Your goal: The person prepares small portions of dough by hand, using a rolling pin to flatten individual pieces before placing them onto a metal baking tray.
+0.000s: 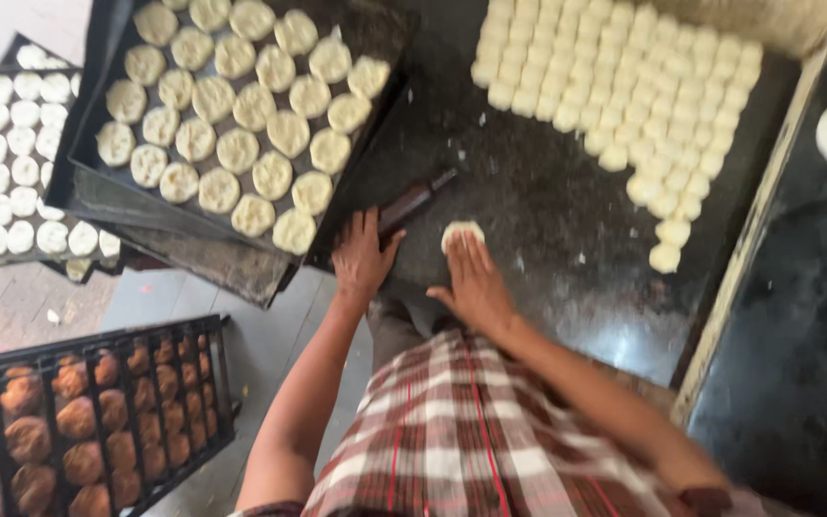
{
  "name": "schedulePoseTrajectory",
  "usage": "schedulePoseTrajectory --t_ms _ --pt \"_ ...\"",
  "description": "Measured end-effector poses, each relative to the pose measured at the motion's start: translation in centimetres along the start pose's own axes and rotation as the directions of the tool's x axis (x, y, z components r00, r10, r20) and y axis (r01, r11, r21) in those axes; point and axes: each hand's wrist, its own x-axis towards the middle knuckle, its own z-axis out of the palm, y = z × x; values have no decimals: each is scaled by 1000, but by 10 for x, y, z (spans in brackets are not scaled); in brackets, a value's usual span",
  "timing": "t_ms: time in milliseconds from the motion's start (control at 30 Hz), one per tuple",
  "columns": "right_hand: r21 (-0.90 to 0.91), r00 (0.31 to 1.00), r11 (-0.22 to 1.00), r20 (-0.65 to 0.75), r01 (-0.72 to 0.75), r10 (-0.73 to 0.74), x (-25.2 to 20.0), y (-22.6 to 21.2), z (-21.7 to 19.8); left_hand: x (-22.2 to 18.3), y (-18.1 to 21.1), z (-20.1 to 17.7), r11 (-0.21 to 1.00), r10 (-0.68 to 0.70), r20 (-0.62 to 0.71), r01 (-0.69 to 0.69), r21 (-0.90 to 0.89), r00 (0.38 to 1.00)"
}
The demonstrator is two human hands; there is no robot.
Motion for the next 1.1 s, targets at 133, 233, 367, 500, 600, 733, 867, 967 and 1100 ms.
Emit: schedulePoseTrajectory --t_ms 133,233,367,500,600,733,867,967,1100 --pt "179 990 976 87 -127 113 30 24 -10 14 0 -4 990 98 187 -77 -119 977" --pt "389 916 867 -119 -312 383 35 66 -15 26 0 -9 918 369 196 -324 -227 908" --pt "397 839 760 54 -515 541 40 90 22 55 6 -6 906 416 434 -404 -126 799" --pt "359 878 857 -167 -370 449 27 101 43 53 3 -3 901 433 324 -395 -177 841" --pt "392 882 847 -155 -359 445 1 68 28 32 -4 -5 835 543 173 -506 -217 822" --pt "221 910 927 -224 -302 349 22 58 11 -6 -24 -7 964 225 91 -207 -169 970" --pt "296 980 949 193 -112 56 39 81 20 -15 -36 -5 993 17 77 -8 -118 997" --pt "278 882 935 465 -221 70 33 80 20 -7 -32 -6 993 -69 62 75 -93 996" --pt "587 607 160 777 -794 163 85 62 20 -7 -39 8 963 -159 249 206 -175 955"
